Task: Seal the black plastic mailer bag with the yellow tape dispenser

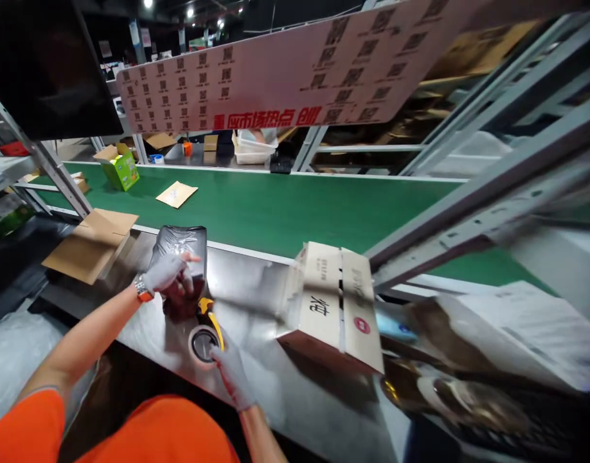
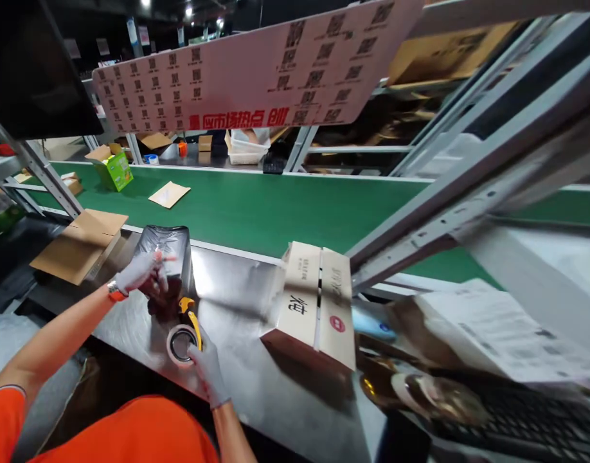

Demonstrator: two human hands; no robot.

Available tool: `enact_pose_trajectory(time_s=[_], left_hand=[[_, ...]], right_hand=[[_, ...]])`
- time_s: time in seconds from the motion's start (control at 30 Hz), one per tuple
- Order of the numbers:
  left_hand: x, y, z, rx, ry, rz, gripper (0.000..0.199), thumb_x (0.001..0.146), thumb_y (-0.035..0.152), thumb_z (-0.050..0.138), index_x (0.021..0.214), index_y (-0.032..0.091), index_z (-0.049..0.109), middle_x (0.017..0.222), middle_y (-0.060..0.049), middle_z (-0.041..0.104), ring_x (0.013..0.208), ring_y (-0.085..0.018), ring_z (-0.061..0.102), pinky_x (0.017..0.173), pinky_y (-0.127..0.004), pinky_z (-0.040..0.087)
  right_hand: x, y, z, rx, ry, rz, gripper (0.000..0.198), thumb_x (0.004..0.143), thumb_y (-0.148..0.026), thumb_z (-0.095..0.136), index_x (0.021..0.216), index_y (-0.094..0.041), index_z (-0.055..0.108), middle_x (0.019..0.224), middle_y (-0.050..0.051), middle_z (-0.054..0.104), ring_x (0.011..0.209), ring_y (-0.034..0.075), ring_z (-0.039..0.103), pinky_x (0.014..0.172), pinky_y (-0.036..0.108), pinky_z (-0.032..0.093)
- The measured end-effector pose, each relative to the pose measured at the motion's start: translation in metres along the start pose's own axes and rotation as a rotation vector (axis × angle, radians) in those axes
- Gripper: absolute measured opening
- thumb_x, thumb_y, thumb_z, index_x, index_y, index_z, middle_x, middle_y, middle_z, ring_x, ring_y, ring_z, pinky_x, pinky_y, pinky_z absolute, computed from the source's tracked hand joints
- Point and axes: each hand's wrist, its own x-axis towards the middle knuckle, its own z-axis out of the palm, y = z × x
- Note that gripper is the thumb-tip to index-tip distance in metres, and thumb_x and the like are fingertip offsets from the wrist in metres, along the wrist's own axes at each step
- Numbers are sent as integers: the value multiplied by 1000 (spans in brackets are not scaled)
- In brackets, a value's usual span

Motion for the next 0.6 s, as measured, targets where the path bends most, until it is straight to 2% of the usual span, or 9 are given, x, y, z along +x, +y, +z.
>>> enact_pose_trajectory(time_s=[0.03, 0.1, 0.17, 0.23, 0.3, 0.37, 0.43, 0.5, 0.6], left_hand=[[5, -3, -19, 133, 74, 146, 90, 110, 77, 34, 162, 10, 65, 130, -24, 84, 119, -36, 81, 109, -54, 64], [18, -15, -49, 462, 169, 338, 84, 106, 65, 53, 168, 9, 59, 172, -27, 59, 162, -41, 54, 137, -60, 41], [31, -28, -60, 704, 174, 347, 83, 105, 57, 56, 172, 8, 53, 189, -26, 36, 179, -43, 24, 145, -65, 20], [41, -39, -53, 784, 183, 286, 82, 110, 55, 50, 177, 8, 46, 192, -26, 26, 182, -45, 12, 145, -71, 13], [44, -44, -36, 796, 219, 282, 87, 110, 61, 51, 181, 11, 41, 194, -24, 21, 182, -49, 6, 143, -77, 5], [44, -42, -22, 807, 211, 325, 98, 104, 72, 59, 182, 14, 41, 195, -21, 19, 180, -55, 3, 140, -82, -3], [43, -38, -16, 825, 162, 367, 110, 96, 78, 69, 182, 14, 42, 195, -21, 20, 179, -58, 4, 139, -84, -6], [44, -34, -17, 840, 124, 378, 114, 93, 77, 73, 181, 12, 42, 194, -22, 23, 179, -58, 6, 140, -83, -6], [47, -34, -23, 837, 98, 389, 109, 97, 76, 67, 181, 10, 42, 193, -24, 25, 179, -56, 10, 140, -83, -3]], right_hand=[[-2, 10, 17, -4, 54, -3, 73, 64, -35, 68, 136, -26, 79, 112, 7, 85, 111, 33, 75, 108, 49, 63], [-1, 26, 47, -4, 160, -8, 74, 67, -38, 67, 140, -26, 77, 111, 8, 84, 107, 32, 74, 103, 46, 64], [9, 34, 67, 43, 259, -9, 71, 70, -40, 67, 139, -24, 76, 111, 9, 83, 107, 31, 74, 97, 44, 65], [27, 27, 73, 148, 356, -10, 68, 68, -41, 71, 134, -24, 75, 111, 8, 82, 107, 30, 75, 94, 41, 65], [50, 8, 65, 267, 434, 1, 66, 62, -38, 76, 126, -23, 74, 110, 6, 82, 102, 28, 75, 89, 39, 65], [71, -13, 54, 319, 473, 33, 59, 56, -33, 76, 114, -21, 74, 99, 5, 81, 92, 25, 75, 82, 37, 64], [78, -23, 49, 331, 509, 21, 57, 56, -31, 74, 112, -20, 74, 98, 4, 81, 92, 23, 74, 82, 34, 62], [66, -12, 59, 322, 553, -9, 59, 58, -32, 73, 116, -21, 74, 106, 4, 82, 99, 23, 75, 87, 33, 63], [26, 36, 104, 259, 556, 8, 62, 59, -33, 72, 120, -22, 75, 116, 7, 84, 109, 29, 77, 95, 39, 66]])
